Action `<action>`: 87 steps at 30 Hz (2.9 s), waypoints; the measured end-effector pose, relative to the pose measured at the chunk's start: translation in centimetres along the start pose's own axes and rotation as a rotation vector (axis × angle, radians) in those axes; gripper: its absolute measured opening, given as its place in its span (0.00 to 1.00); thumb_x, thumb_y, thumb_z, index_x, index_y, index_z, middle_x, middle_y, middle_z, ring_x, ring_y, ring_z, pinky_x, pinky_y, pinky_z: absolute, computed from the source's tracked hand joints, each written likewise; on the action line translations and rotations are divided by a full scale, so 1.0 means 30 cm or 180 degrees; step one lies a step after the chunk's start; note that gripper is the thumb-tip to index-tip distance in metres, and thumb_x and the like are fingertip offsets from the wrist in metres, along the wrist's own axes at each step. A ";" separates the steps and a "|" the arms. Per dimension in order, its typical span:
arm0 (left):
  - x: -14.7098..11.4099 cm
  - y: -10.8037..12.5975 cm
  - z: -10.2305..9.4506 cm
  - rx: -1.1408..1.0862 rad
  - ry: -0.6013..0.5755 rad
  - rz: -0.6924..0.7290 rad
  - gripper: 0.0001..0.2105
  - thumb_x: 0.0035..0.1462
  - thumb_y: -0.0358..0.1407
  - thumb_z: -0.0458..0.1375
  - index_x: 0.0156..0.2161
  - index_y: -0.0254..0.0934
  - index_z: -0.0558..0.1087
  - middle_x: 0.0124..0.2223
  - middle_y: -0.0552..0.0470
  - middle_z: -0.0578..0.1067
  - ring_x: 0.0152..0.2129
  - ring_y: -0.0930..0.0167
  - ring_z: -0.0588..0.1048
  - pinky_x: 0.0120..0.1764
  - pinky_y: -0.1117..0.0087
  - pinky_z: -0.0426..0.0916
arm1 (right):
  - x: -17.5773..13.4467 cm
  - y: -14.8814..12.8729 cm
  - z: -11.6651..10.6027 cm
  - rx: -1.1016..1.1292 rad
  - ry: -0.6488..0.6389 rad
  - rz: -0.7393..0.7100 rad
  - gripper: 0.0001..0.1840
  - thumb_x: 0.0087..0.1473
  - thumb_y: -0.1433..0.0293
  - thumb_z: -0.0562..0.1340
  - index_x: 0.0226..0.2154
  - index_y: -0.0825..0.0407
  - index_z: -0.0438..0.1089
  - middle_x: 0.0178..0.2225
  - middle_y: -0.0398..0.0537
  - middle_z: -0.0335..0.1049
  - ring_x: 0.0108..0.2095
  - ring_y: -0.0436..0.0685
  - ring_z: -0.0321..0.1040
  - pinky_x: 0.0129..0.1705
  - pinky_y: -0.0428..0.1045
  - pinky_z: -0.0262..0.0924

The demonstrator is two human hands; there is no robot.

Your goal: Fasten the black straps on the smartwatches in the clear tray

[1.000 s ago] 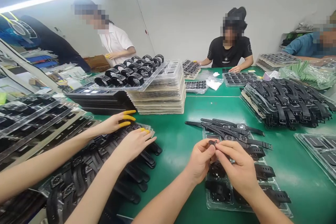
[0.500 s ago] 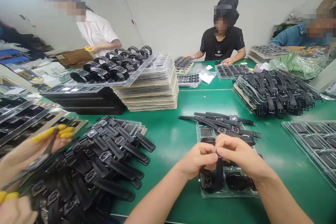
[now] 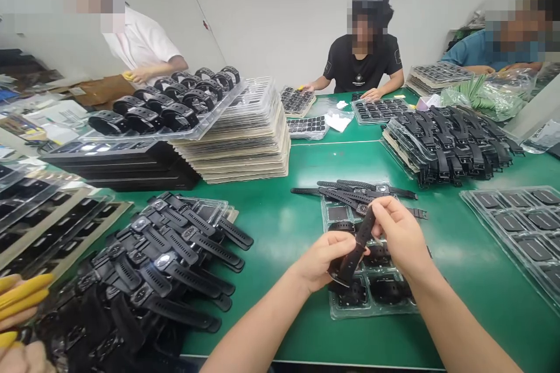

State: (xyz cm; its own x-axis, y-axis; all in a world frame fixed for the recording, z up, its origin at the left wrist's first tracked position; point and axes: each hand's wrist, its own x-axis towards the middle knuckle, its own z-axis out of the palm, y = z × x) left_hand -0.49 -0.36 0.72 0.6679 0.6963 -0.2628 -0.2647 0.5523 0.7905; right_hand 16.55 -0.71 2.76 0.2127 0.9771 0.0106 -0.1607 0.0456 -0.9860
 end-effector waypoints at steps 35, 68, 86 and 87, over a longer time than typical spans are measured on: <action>0.003 -0.034 0.022 -0.0823 -0.0295 0.0267 0.16 0.51 0.42 0.71 0.40 0.30 0.79 0.26 0.55 0.66 0.21 0.77 0.61 0.28 0.73 0.67 | -0.023 -0.005 0.048 0.0683 -0.0249 0.0511 0.37 0.53 0.56 0.72 0.60 0.50 0.65 0.18 0.32 0.63 0.19 0.48 0.58 0.22 0.43 0.56; -0.029 0.041 -0.041 0.4604 0.1202 0.4286 0.13 0.63 0.24 0.58 0.52 0.36 0.71 0.37 0.47 0.80 0.31 0.69 0.76 0.33 0.66 0.69 | -0.051 0.027 0.078 0.0772 -0.0355 0.0596 0.23 0.44 0.52 0.77 0.34 0.52 0.80 0.23 0.43 0.71 0.25 0.51 0.63 0.28 0.46 0.63; -0.042 0.046 -0.034 0.2529 0.1699 0.2753 0.03 0.59 0.32 0.64 0.38 0.38 0.79 0.36 0.49 0.82 0.33 0.67 0.80 0.37 0.68 0.75 | -0.065 0.075 0.047 -0.1105 -0.1029 -0.0843 0.23 0.61 0.66 0.64 0.59 0.41 0.71 0.44 0.49 0.73 0.44 0.61 0.69 0.50 0.58 0.66; -0.042 0.047 -0.033 0.2164 0.1723 0.2560 0.03 0.57 0.34 0.66 0.37 0.37 0.79 0.35 0.49 0.82 0.32 0.67 0.80 0.36 0.69 0.75 | -0.066 0.077 0.046 -0.1112 -0.1015 -0.0838 0.24 0.60 0.67 0.64 0.59 0.42 0.70 0.42 0.48 0.73 0.42 0.61 0.69 0.49 0.58 0.67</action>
State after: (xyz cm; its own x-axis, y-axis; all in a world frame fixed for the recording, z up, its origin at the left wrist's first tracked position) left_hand -2.40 0.02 1.62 0.0538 0.9261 0.3734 0.0591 -0.3763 0.9246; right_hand 14.42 -2.25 0.70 -0.1094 0.9590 0.2613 0.2003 0.2788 -0.9392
